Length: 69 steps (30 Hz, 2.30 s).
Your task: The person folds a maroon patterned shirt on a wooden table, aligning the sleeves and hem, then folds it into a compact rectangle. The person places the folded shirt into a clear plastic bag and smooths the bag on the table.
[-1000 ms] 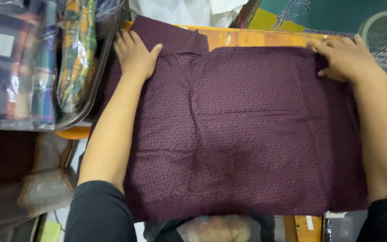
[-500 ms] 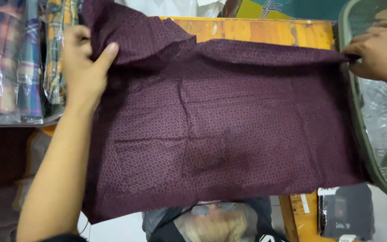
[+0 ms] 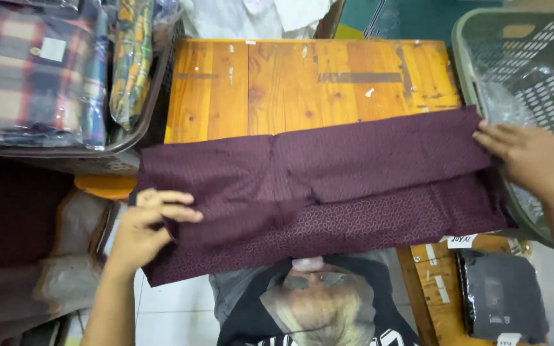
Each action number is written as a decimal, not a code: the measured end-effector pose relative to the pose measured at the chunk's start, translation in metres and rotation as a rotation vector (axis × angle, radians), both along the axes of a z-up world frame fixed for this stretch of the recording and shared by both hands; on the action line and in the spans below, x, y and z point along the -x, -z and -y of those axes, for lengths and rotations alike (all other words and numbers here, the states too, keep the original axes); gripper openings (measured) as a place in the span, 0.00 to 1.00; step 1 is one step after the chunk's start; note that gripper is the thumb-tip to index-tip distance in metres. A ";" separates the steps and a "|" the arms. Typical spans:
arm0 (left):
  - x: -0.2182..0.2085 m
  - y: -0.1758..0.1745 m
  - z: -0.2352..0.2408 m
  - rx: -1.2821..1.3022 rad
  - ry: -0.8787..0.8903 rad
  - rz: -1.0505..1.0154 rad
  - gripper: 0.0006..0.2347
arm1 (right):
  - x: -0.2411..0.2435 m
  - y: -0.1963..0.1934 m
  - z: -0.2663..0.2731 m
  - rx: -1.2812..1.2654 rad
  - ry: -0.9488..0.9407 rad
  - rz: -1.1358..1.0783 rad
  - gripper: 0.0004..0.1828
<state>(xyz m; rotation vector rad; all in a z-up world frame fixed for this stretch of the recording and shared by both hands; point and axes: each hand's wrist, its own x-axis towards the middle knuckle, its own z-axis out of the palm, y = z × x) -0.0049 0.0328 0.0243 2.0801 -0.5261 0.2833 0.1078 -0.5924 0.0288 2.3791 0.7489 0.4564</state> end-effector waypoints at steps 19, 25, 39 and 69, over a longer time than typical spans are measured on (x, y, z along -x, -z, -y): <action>-0.006 -0.036 0.007 -0.116 -0.171 0.015 0.09 | 0.015 -0.033 -0.052 -0.755 0.063 -0.436 0.20; -0.044 0.003 0.048 -0.532 0.008 0.260 0.22 | -0.035 0.001 -0.106 -0.560 0.262 -0.462 0.30; -0.008 0.007 -0.002 -0.905 -0.129 -0.139 0.24 | -0.051 0.055 -0.084 -0.717 0.315 -0.403 0.23; -0.008 0.008 -0.007 -0.822 -0.172 -0.155 0.25 | -0.017 0.002 -0.134 -0.706 0.112 -0.462 0.26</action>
